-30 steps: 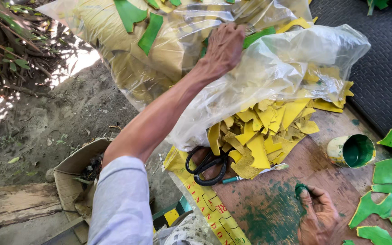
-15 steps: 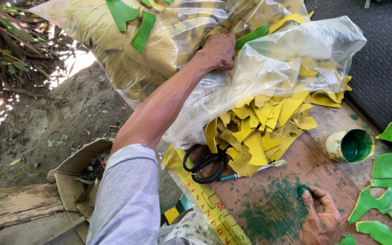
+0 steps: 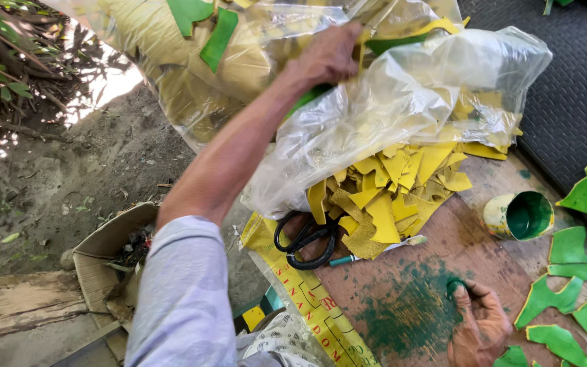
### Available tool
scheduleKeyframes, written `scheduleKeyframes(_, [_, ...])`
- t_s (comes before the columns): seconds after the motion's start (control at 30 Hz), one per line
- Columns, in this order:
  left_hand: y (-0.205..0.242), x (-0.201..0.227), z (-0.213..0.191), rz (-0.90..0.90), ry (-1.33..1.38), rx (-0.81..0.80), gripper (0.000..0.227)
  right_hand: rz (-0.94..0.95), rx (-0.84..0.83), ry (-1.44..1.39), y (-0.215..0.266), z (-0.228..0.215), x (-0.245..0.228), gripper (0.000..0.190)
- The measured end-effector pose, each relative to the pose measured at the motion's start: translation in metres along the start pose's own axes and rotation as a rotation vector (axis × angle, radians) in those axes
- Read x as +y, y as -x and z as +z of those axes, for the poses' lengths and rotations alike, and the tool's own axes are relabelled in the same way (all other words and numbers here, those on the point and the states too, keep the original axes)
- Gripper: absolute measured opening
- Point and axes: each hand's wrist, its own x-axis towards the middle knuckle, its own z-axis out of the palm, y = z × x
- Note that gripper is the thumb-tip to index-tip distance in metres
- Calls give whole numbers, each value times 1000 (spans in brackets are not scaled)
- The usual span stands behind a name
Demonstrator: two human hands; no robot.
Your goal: The person paints yellow sponge pieces green using a sponge applicator dipped in paint. They repeatedly pick up a yellow piece, apply green paint to its surface, and place the painted piece on a black mat. The process is repeated for multiple pieces.
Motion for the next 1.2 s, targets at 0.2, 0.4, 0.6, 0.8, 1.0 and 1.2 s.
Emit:
scheduleKeyframes(0.2, [50, 56, -41, 452, -641, 335, 5, -22, 18, -14, 6, -4, 0, 17])
scheduleKeyframes(0.4, [103, 75, -73, 433, -241, 182, 23, -16, 9, 0, 14, -3, -10, 17])
scheduleKeyframes(0.6, [76, 83, -50, 110, -197, 98, 26, -23, -1, -18, 21, 4, -18, 23])
scheduleKeyframes(0.8, [33, 66, 10, 192, -189, 331, 44, -5, 21, -58, 33, -1, -22, 23])
scheduleKeyframes(1.0, [8, 60, -5, -66, -53, 403, 15, 19, 95, 44, 44, -18, -25, 23])
scheduleKeyframes(1.2, [13, 55, -18, -41, -120, 344, 40, 5, 64, -15, 48, -10, -27, 24])
